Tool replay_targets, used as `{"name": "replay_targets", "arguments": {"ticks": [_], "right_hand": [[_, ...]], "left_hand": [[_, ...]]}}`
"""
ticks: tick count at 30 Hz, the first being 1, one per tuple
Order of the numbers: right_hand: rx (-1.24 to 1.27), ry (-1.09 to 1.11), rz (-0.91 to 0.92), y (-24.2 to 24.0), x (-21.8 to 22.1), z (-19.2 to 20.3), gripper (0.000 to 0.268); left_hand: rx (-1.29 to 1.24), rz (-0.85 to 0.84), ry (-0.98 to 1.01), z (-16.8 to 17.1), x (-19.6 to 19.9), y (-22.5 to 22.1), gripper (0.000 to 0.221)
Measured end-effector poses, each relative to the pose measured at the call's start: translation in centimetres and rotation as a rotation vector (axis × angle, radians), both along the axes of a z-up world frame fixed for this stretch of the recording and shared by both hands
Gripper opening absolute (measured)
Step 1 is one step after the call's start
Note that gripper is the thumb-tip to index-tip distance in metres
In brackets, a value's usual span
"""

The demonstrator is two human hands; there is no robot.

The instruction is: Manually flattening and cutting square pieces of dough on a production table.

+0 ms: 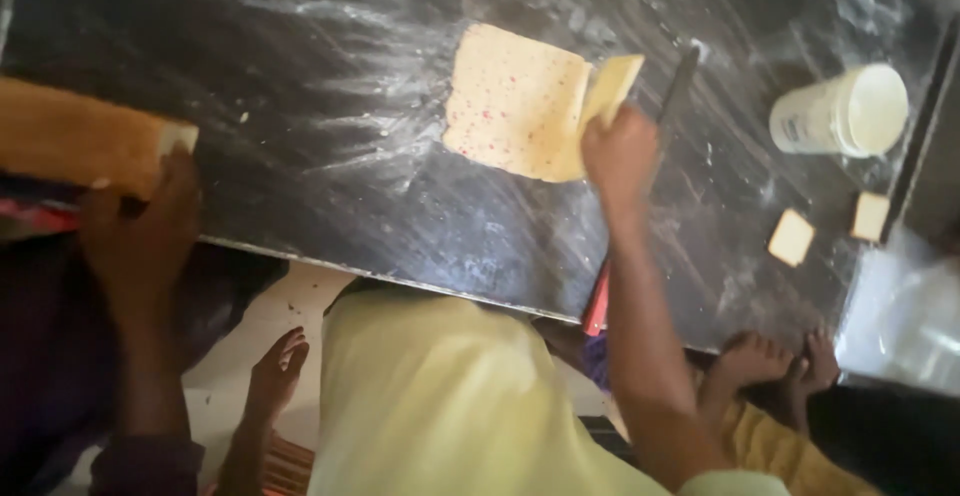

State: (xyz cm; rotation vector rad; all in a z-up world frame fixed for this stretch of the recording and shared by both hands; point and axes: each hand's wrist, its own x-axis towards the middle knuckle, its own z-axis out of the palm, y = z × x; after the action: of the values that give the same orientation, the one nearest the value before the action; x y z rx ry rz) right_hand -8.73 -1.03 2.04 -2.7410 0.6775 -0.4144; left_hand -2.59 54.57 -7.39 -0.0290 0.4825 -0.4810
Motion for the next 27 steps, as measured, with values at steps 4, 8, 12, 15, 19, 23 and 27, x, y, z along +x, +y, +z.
{"name": "replay_targets", "arguments": {"ticks": [4, 8, 12, 15, 19, 23, 27], "right_hand": [[0.208, 0.029, 0.181, 11.7, 3.1, -3.7, 0.029], [0.292, 0.266, 0.121, 14.8, 6.0, -1.5, 0.035], [0.264, 0.207, 0.209, 14.3, 7.8, -3.8, 0.033], [0.234, 0.092, 0.323, 13.9, 8.5, -4.6, 0.019], [0.316, 0.129, 0.132, 10.9, 9.7, -3.1, 0.021], [0.227, -0.23, 0.296, 7.2, 6.1, -5.1, 0.044], [0.786, -0.176, -0.246, -4.4, -5.1, 3.2, 0.027]], "left_hand": [[-0.083, -0.118, 0.003, -1.2, 2.5, 2.8, 0.071], [-0.165, -0.201, 0.015, -0.8, 2.2, 1.9, 0.08], [-0.268, -0.156, 0.08, 0.7, 2.6, 0.0, 0.088], [0.064, -0.218, -0.052, 0.5, 2.5, -0.2, 0.086], [0.057, -0.181, -0.203, 0.7, 3.8, 0.2, 0.074], [-0.442, -0.159, -0.049, -4.4, 5.5, 2.3, 0.065], [0.358, -0.294, -0.351, -8.2, -8.0, 1.8, 0.052]]}}
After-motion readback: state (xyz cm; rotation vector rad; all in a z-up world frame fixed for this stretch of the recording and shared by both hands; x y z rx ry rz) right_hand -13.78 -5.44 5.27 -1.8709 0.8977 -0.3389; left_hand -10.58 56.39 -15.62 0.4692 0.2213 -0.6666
